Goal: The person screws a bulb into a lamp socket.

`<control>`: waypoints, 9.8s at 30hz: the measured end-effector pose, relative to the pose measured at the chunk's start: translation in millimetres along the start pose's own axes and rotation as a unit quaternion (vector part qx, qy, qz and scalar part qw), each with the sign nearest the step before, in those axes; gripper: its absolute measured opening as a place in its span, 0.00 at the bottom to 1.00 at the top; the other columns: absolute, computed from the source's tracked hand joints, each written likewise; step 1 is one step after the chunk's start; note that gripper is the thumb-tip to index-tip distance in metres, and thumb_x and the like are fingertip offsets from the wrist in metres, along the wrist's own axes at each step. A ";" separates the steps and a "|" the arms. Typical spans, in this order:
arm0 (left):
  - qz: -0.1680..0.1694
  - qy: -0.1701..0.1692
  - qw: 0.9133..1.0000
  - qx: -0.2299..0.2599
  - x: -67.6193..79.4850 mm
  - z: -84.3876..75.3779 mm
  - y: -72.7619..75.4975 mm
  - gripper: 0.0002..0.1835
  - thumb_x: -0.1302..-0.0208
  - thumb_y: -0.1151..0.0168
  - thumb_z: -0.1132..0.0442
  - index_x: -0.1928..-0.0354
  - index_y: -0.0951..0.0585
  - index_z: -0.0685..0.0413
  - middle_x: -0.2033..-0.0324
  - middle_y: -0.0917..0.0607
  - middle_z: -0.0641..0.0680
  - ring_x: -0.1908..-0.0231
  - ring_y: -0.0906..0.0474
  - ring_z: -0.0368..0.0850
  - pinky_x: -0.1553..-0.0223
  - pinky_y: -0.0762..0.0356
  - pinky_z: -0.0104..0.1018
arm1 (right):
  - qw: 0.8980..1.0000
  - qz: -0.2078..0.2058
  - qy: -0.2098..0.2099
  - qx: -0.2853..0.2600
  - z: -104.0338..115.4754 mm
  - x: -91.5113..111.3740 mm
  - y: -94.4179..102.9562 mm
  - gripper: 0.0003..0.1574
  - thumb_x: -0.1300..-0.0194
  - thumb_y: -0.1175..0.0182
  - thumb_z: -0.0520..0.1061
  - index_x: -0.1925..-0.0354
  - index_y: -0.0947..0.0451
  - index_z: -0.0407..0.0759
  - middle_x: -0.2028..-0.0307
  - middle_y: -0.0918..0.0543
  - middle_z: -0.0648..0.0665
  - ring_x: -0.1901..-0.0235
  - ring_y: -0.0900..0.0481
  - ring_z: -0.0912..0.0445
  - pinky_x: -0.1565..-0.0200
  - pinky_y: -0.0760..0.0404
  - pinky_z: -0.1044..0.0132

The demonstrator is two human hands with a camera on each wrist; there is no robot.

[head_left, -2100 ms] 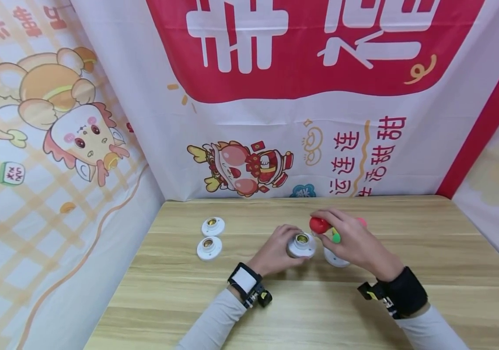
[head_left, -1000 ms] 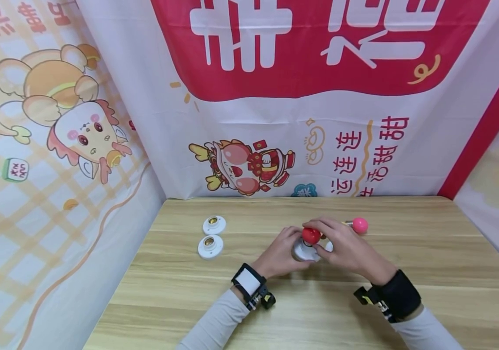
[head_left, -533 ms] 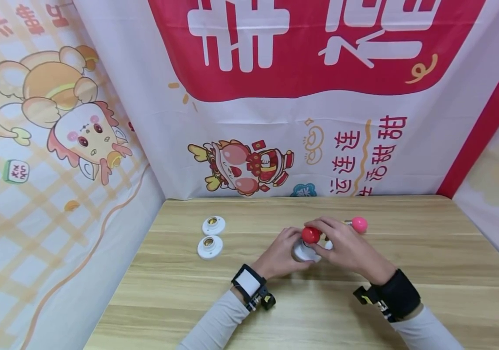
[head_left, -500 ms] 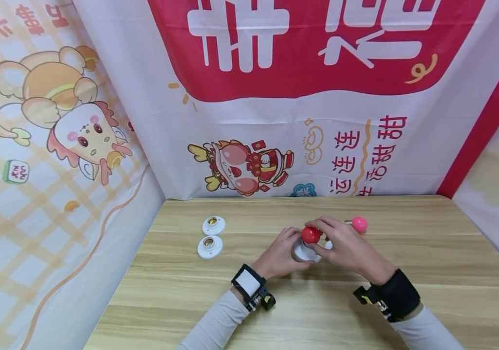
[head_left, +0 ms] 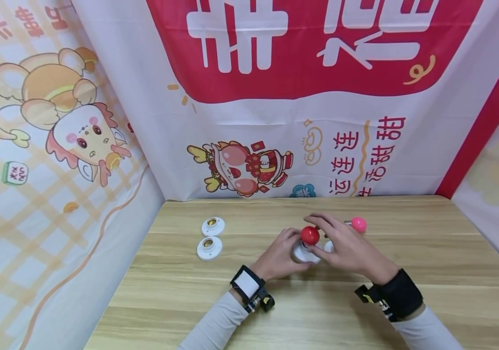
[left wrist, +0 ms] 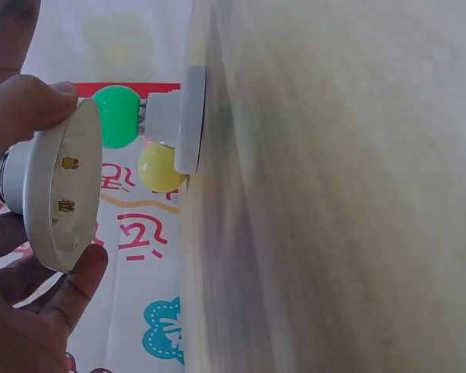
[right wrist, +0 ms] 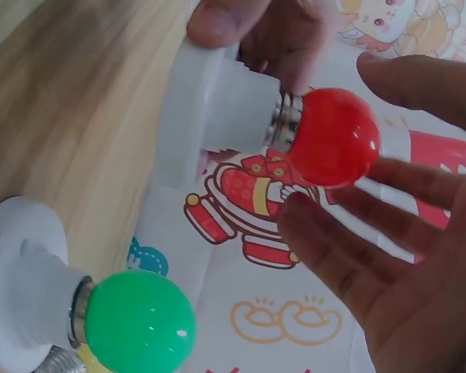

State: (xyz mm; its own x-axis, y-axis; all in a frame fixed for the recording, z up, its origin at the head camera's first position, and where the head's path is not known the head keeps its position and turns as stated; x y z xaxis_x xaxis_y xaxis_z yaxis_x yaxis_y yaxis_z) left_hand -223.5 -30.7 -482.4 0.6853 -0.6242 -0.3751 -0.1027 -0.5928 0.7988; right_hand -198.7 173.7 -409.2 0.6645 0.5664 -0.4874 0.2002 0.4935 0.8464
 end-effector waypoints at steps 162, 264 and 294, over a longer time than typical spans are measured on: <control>-0.005 -0.042 0.999 0.014 1.4 -3.2 -2.6 0.37 0.46 0.33 0.39 0.37 0.27 0.48 0.41 0.27 0.47 0.42 0.35 0.37 0.43 0.29 0.28 | 0.999 0.028 -0.008 0.023 1.5 4.0 7.0 0.42 0.49 0.31 0.60 0.37 0.29 0.53 0.37 0.29 0.50 0.44 0.27 0.54 0.50 0.19 0.48; -0.023 -0.024 0.999 -0.007 -6.8 -2.0 -2.0 0.41 0.45 0.33 0.41 0.31 0.34 0.46 0.40 0.26 0.46 0.42 0.37 0.36 0.45 0.27 0.28 | 0.999 -0.040 0.038 0.001 -12.0 -10.5 -9.5 0.34 0.52 0.25 0.53 0.48 0.22 0.43 0.53 0.19 0.45 0.56 0.19 0.56 0.57 0.15 0.62; 0.079 0.083 0.992 -0.060 -16.7 18.5 -18.4 0.42 0.49 0.29 0.44 0.35 0.32 0.56 0.42 0.30 0.51 0.45 0.39 0.43 0.46 0.27 0.30 | 0.999 0.043 -0.024 -0.006 -28.4 -3.6 -28.2 0.28 0.49 0.27 0.47 0.49 0.19 0.48 0.53 0.16 0.50 0.52 0.21 0.58 0.51 0.17 0.58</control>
State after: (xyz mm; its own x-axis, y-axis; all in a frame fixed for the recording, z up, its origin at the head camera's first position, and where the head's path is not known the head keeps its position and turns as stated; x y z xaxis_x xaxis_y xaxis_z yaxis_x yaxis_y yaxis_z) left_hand -246.5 -18.8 -499.5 0.7781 -0.6061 -0.1650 -0.1394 -0.4227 0.8955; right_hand -227.1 176.5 -437.4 0.7130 0.5742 -0.4024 0.1326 0.4531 0.8816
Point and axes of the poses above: each hand's wrist, its own x-axis away from the middle knuckle, its own y-axis out of the back of the hand, z = x × y, the point moved 1 cm from there along -x, towards the middle knuckle
